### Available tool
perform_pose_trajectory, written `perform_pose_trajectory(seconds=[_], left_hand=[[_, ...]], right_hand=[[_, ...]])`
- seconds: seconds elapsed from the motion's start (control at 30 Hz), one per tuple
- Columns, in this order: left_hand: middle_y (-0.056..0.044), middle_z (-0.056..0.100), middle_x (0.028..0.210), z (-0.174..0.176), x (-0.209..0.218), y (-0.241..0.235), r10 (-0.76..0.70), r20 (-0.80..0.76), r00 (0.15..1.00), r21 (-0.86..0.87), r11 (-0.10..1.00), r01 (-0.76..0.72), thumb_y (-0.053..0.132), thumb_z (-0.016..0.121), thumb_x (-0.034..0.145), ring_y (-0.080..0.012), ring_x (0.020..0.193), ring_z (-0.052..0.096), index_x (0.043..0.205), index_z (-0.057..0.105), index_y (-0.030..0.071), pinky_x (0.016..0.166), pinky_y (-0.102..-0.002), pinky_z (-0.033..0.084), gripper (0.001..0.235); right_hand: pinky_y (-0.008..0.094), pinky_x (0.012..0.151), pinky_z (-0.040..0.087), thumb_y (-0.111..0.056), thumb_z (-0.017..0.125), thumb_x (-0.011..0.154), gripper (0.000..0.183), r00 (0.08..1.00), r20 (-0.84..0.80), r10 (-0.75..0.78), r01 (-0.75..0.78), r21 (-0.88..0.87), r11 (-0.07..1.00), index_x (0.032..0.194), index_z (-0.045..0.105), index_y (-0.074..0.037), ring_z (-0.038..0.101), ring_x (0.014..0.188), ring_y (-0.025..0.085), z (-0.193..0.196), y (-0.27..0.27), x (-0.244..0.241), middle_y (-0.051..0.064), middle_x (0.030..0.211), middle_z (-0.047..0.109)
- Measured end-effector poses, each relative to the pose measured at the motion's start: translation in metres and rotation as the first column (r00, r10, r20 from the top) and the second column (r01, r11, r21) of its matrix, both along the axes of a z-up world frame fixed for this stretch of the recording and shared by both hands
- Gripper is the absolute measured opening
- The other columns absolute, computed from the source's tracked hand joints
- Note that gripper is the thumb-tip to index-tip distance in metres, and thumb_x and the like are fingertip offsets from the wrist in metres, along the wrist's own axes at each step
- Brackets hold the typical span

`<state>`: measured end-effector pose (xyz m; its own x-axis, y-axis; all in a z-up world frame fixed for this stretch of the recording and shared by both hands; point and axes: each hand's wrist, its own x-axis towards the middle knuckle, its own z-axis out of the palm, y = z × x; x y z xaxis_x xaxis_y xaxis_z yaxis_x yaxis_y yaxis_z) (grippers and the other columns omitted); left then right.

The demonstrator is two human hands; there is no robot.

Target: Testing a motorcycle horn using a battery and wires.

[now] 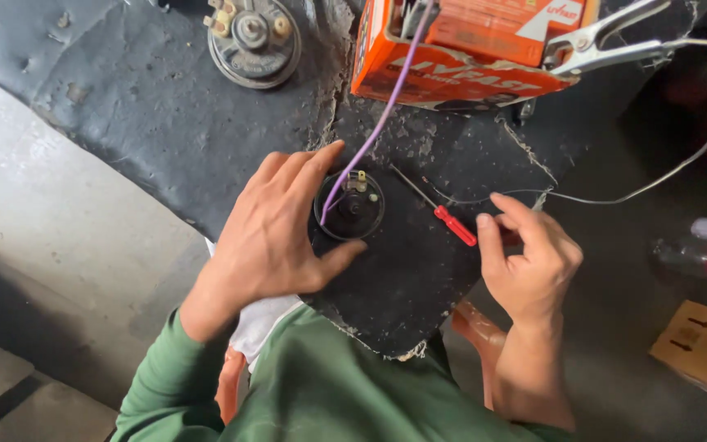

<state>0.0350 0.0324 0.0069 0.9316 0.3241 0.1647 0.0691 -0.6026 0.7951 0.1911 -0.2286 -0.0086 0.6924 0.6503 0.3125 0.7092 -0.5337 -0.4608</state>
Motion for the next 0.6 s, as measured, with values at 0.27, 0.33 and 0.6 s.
perform_pose_trajectory(seconds=[0.27,0.33,0.6], left_hand=[[-0.016,0.073,0.123,-0.003,0.019,0.057,-0.34,0.048,0.939,-0.256,0.905,0.34,0.006,0.067,0.077,-0.0261,0.106,0.073,0.142,0.057,0.0,0.094,-0.035,0.058,0.066],[-0.013,0.075,0.102,-0.001,0.031,0.056,-0.15,0.039,0.988,-0.023,0.988,0.151,0.006,0.076,0.088,-0.0237,0.092,0.076,0.119,0.072,0.003,0.078,-0.034,0.057,0.031],[-0.014,0.073,0.099,0.006,0.078,0.044,-0.505,0.274,0.818,0.048,0.857,0.513,0.02,0.087,0.09,-0.0317,0.09,0.072,0.108,0.074,0.002,0.077,-0.039,0.057,0.029]], right_hand=[[0.028,0.075,0.057,0.002,0.082,0.101,0.014,0.99,0.135,-0.032,0.016,0.118,0.993,0.107,0.071,-0.003,0.074,0.081,0.022,-0.014,0.005,0.005,0.013,0.095,0.074],[0.026,0.081,0.06,0.007,0.082,0.108,0.019,0.996,-0.044,-0.072,0.083,0.42,0.904,0.113,0.064,0.003,0.074,0.085,0.024,-0.021,0.001,0.008,0.015,0.1,0.075],[0.032,0.078,0.061,0.01,0.083,0.095,0.026,0.901,0.265,0.342,-0.414,0.293,0.862,0.101,0.061,-0.001,0.077,0.086,0.026,0.04,0.077,0.004,0.012,0.1,0.076]])
